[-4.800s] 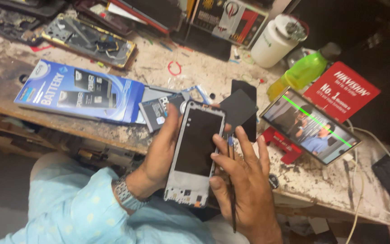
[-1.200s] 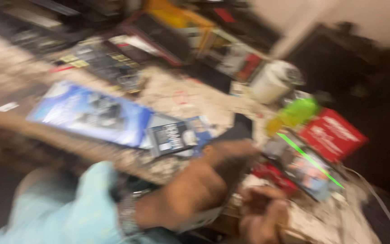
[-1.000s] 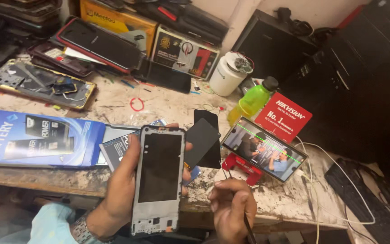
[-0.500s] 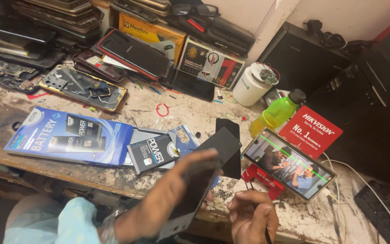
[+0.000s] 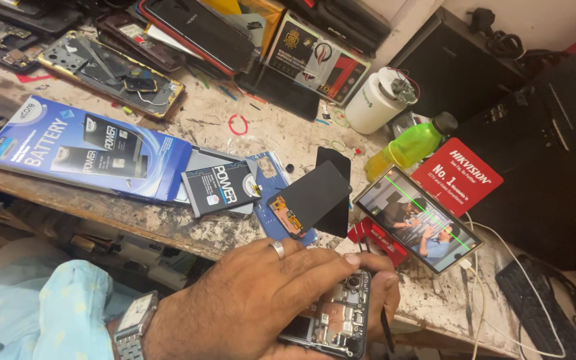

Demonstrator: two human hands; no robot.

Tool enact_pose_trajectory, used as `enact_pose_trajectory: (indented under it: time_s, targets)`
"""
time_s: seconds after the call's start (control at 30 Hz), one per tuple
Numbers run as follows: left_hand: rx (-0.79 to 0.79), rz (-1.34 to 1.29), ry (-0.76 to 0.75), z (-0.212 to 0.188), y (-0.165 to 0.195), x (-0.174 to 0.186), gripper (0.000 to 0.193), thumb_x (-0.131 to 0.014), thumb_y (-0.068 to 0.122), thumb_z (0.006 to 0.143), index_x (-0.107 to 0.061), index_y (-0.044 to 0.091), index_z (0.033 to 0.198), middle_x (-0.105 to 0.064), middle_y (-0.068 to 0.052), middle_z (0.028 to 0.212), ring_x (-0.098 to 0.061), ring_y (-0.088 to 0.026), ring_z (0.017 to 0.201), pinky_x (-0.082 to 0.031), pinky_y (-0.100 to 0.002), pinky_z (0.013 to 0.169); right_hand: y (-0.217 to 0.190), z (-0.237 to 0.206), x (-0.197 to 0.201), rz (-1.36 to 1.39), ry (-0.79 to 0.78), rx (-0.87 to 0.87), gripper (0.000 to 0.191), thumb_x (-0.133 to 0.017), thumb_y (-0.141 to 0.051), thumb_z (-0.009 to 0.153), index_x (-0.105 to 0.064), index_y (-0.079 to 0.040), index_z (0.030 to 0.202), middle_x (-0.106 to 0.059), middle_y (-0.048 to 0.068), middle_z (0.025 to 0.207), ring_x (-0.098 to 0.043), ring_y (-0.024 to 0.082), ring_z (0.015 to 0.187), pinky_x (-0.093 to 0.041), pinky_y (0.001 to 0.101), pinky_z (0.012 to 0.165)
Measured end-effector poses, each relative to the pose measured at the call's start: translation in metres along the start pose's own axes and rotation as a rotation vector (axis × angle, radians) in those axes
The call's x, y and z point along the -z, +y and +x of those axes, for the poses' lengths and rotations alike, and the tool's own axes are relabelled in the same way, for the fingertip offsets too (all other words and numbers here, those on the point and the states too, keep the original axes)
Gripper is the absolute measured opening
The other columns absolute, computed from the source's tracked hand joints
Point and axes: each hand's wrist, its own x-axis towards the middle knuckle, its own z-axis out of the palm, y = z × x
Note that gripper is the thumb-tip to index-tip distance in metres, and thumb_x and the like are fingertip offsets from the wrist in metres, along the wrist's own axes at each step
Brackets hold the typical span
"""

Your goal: The person is repairing a smartphone by manipulating its internal components. They use a tool to adjust parts on the motherboard and handle the phone's frame and screen assembly.

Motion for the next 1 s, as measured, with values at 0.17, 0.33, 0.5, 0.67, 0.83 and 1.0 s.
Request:
enact_pose_trajectory:
  time_s: [0.17, 0.33, 0.5, 0.67, 0.83, 1.0]
  targets:
    - [-0.016, -0.007, 0.022, 0.000, 0.004, 0.003, 0.073, -0.063, 0.057, 0.099, -0.049, 0.002, 0.145, -0.060, -0.014, 0.140, -0.065, -0.031, 0.118, -0.053, -0.045, 0.094, 0.007, -0.006, -0.005, -0.181, 0.183, 0.143, 0.062, -0.041, -0.059, 0.109, -0.062, 0.000, 0.105, -0.062, 0.013, 0.084, -0.060, 0.017, 0.073, -0.050, 0.0332, 0.065]
    - [-0.018, 0.016, -0.029, 0.001, 0.006, 0.006, 0.056, -0.063, 0.055, 0.099, -0.060, 0.014, 0.136, -0.059, -0.015, 0.141, -0.065, -0.032, 0.116, -0.053, -0.046, 0.089, 0.001, -0.008, -0.022, -0.189, 0.287, 0.095, 0.061, -0.041, -0.060, 0.104, -0.061, -0.003, 0.101, -0.060, 0.009, 0.083, -0.059, 0.016, 0.072, -0.050, 0.0328, 0.064]
    - [-0.023, -0.010, -0.054, -0.001, 0.004, 0.007, 0.052, -0.061, 0.054, 0.101, -0.062, 0.017, 0.137, -0.058, -0.018, 0.143, -0.066, -0.034, 0.113, -0.053, -0.048, 0.089, -0.005, -0.007, -0.032, -0.311, 0.328, 0.155, 0.064, -0.038, -0.062, 0.106, -0.062, -0.003, 0.099, -0.060, 0.007, 0.088, -0.058, 0.014, 0.076, -0.050, 0.0304, 0.069]
    - [-0.043, 0.011, -0.047, 0.001, 0.006, 0.010, 0.056, -0.063, 0.053, 0.100, -0.061, 0.014, 0.140, -0.059, -0.018, 0.142, -0.067, -0.034, 0.110, -0.053, -0.050, 0.089, -0.004, -0.008, -0.035, -0.203, 0.298, 0.153, 0.061, -0.040, -0.060, 0.107, -0.061, -0.003, 0.100, -0.059, 0.008, 0.085, -0.058, 0.016, 0.074, -0.049, 0.0323, 0.067]
    - [-0.014, -0.076, -0.009, 0.001, 0.007, 0.012, 0.059, -0.070, 0.051, 0.097, -0.060, 0.012, 0.140, -0.061, -0.018, 0.141, -0.068, -0.034, 0.112, -0.055, -0.046, 0.089, -0.002, -0.007, -0.032, -0.195, 0.260, 0.193, 0.062, -0.040, -0.059, 0.108, -0.060, -0.001, 0.099, -0.060, 0.008, 0.086, -0.060, 0.016, 0.077, -0.051, 0.0326, 0.071]
    - [0.099, -0.290, 0.017, -0.004, 0.006, 0.012, 0.074, -0.071, 0.050, 0.094, -0.048, -0.001, 0.142, -0.066, -0.018, 0.134, -0.070, -0.035, 0.117, -0.055, -0.047, 0.092, -0.001, -0.007, -0.028, -0.186, 0.215, 0.195, 0.060, -0.041, -0.056, 0.109, -0.061, 0.000, 0.100, -0.059, 0.007, 0.079, -0.057, 0.013, 0.066, -0.048, 0.0296, 0.058]
